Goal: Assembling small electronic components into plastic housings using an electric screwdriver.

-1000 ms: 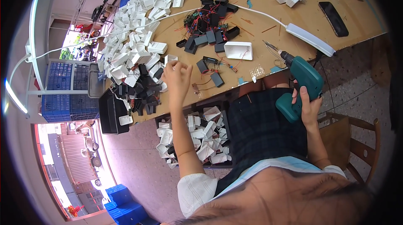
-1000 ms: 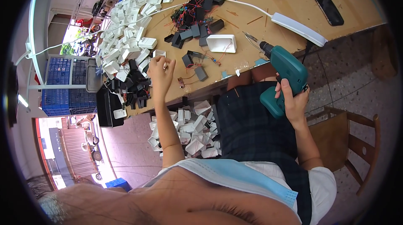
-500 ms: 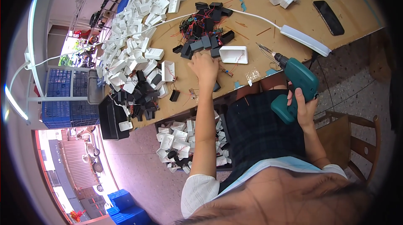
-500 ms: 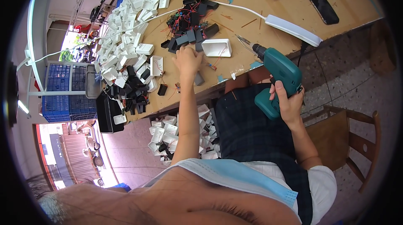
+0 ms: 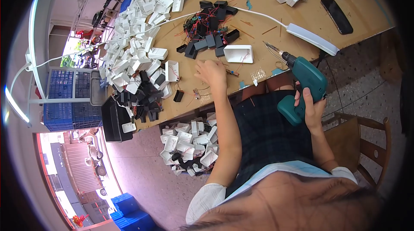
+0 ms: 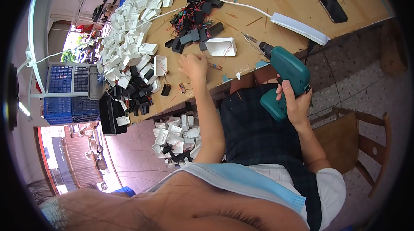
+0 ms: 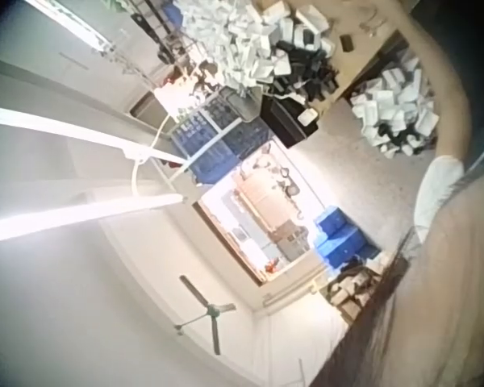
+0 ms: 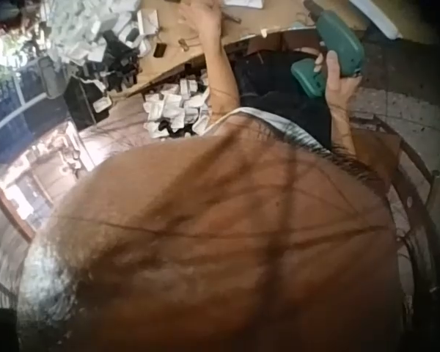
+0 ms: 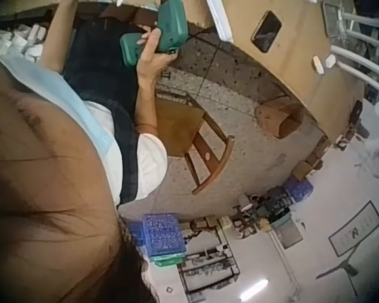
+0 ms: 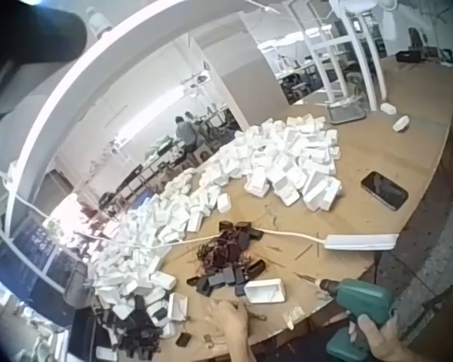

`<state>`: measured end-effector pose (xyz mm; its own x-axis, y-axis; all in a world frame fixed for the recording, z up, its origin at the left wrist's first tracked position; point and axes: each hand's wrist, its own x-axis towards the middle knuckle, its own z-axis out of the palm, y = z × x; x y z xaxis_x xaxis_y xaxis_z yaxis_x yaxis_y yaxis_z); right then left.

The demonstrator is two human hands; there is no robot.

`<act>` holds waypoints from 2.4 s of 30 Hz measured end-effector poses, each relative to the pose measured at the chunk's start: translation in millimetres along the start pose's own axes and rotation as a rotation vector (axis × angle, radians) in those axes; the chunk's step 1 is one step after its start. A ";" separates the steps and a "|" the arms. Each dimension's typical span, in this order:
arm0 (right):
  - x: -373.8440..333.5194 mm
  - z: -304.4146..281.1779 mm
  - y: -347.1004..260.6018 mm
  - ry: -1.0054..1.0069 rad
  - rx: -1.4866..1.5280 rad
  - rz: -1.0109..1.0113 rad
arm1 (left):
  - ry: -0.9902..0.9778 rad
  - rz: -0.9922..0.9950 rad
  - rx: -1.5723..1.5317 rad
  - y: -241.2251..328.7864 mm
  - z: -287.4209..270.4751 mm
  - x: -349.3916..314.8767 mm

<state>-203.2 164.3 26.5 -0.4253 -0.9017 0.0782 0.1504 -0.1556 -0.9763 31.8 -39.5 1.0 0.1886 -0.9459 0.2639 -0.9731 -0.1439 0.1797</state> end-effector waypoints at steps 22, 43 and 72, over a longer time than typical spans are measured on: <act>-0.5 -3.3 10.8 -0.026 0.008 0.009 | 0.447 0.422 -0.428 60.1 -14.3 -76.8; -13.4 20.2 35.5 -0.010 -0.153 0.049 | 0.306 0.377 -0.624 60.8 16.0 -57.9; -6.3 34.5 49.9 0.041 -0.383 -0.110 | 0.282 0.349 -0.625 64.5 22.0 -57.3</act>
<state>-162.2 148.3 -15.7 -0.4570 -0.8699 0.1857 -0.2385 -0.0813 -0.9677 -44.6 -1.0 -23.4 -0.0079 -0.7841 0.6206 -0.7431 0.4199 0.5211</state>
